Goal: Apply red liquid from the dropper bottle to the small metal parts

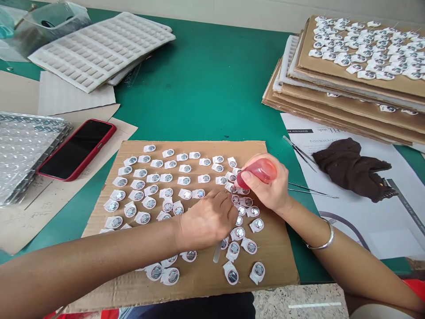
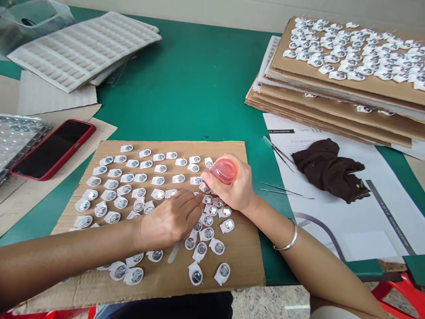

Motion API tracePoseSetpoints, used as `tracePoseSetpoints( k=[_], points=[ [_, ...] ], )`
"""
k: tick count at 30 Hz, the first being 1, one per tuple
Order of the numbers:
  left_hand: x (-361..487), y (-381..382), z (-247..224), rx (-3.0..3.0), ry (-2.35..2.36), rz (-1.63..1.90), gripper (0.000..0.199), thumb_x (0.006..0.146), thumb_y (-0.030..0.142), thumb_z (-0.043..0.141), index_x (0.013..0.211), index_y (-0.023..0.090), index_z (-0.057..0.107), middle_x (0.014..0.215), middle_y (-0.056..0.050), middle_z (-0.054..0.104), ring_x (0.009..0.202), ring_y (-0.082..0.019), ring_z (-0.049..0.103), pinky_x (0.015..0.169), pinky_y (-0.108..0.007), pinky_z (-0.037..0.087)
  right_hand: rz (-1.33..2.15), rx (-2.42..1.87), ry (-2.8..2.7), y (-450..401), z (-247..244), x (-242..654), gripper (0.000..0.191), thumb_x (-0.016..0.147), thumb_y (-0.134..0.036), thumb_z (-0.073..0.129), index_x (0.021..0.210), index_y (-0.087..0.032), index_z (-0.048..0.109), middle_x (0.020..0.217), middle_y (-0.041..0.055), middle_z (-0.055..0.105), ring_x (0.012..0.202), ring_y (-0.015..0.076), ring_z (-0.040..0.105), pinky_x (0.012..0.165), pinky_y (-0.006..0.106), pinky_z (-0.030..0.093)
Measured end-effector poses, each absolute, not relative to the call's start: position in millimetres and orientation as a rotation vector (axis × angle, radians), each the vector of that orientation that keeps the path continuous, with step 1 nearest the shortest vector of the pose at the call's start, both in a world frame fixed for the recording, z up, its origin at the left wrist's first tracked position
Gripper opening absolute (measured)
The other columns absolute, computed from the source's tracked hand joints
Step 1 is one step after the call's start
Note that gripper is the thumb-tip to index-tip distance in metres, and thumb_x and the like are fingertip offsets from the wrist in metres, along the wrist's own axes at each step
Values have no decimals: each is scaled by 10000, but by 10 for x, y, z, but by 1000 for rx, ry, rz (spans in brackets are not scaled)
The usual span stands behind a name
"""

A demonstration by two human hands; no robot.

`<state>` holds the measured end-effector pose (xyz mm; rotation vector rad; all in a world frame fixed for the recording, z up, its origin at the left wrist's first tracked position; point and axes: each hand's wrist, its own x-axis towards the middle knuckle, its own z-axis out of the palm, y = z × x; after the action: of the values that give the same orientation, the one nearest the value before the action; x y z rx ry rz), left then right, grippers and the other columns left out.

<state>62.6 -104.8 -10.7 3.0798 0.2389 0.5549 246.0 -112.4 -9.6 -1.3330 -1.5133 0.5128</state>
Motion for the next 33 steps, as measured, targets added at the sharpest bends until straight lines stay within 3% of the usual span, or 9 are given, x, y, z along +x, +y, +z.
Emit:
tracePoseSetpoints(
  k=[33],
  points=[
    [611,-1041,-98,3081,237,518,254,831,6,369,678,106,546,678,-104,606,691,-197,581,604,-339,489,431,-1338,-1509,-1119,-97,2469,135,731,-301,674,757,-221,567,714,20,635,649,163,590,603,342,482]
  ],
)
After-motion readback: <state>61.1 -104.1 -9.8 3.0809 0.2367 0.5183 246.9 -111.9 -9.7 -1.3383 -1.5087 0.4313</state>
